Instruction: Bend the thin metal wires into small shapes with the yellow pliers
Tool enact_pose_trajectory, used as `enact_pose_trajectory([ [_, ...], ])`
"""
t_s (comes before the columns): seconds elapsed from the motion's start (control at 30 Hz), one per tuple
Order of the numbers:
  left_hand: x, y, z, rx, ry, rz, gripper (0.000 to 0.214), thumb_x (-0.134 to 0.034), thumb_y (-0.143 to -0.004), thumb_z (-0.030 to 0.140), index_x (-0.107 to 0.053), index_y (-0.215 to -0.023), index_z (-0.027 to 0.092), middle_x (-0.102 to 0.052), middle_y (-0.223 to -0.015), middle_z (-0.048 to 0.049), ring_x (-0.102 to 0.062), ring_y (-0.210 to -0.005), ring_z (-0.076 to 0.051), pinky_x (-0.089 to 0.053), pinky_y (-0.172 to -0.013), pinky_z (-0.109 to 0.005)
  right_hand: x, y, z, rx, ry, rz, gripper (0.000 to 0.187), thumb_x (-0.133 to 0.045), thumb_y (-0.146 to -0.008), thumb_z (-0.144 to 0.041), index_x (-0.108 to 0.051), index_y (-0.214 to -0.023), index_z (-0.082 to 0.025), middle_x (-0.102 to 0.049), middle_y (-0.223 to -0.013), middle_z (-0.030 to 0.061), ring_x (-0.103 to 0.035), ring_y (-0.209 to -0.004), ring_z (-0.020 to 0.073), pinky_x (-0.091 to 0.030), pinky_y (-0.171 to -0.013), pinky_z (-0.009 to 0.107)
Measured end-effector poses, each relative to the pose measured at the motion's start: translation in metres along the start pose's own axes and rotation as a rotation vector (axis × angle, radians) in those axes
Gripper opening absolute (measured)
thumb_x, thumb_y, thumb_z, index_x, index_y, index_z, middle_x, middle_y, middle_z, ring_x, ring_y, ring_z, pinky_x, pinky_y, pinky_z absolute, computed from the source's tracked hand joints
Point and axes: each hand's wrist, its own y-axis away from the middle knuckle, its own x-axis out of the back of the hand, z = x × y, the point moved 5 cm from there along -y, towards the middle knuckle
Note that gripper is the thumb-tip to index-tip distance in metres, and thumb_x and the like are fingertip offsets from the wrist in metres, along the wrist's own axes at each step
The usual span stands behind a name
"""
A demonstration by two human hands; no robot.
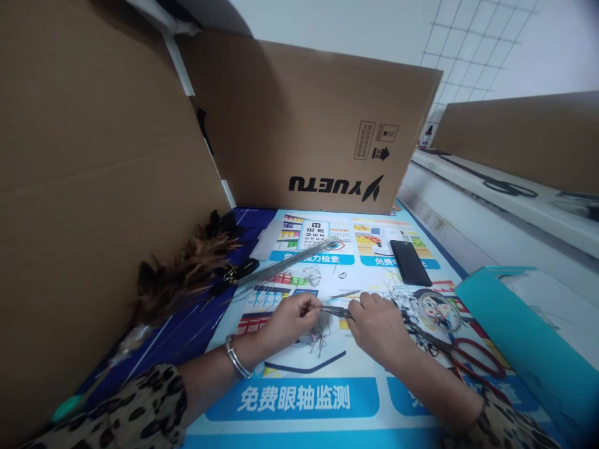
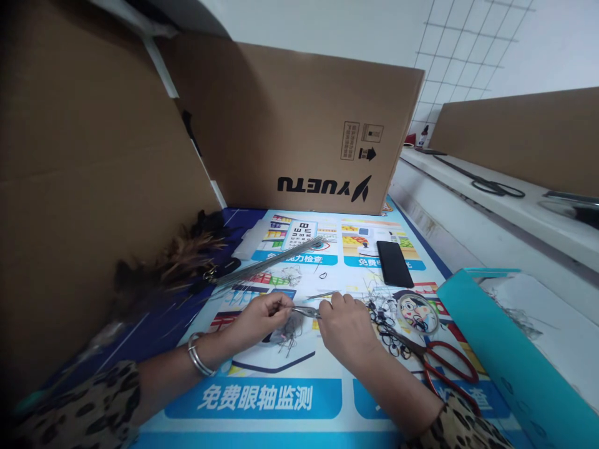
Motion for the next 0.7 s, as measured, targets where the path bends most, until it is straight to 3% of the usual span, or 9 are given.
enact_pose_trajectory([
  [0.7,0.0005,0.0018,-0.0025,0.027,0.030,0.054,0.006,-0.048,-0.071,0.017,-0.052,-0.067,0.015,-0.047,-0.056,0.0043,-0.040,-0.049,-0.007,-0.031,-0.046,-0.017,-0.0088,0.0008,-0.0039,-0.055,-0.004,-0.070,0.017,-0.043,-0.084,-0.033,-0.053,-0.088,-0.020,-0.056,-0.085,0.0083,-0.053,-0.077,0.0228,-0.035,-0.061,0.030],
])
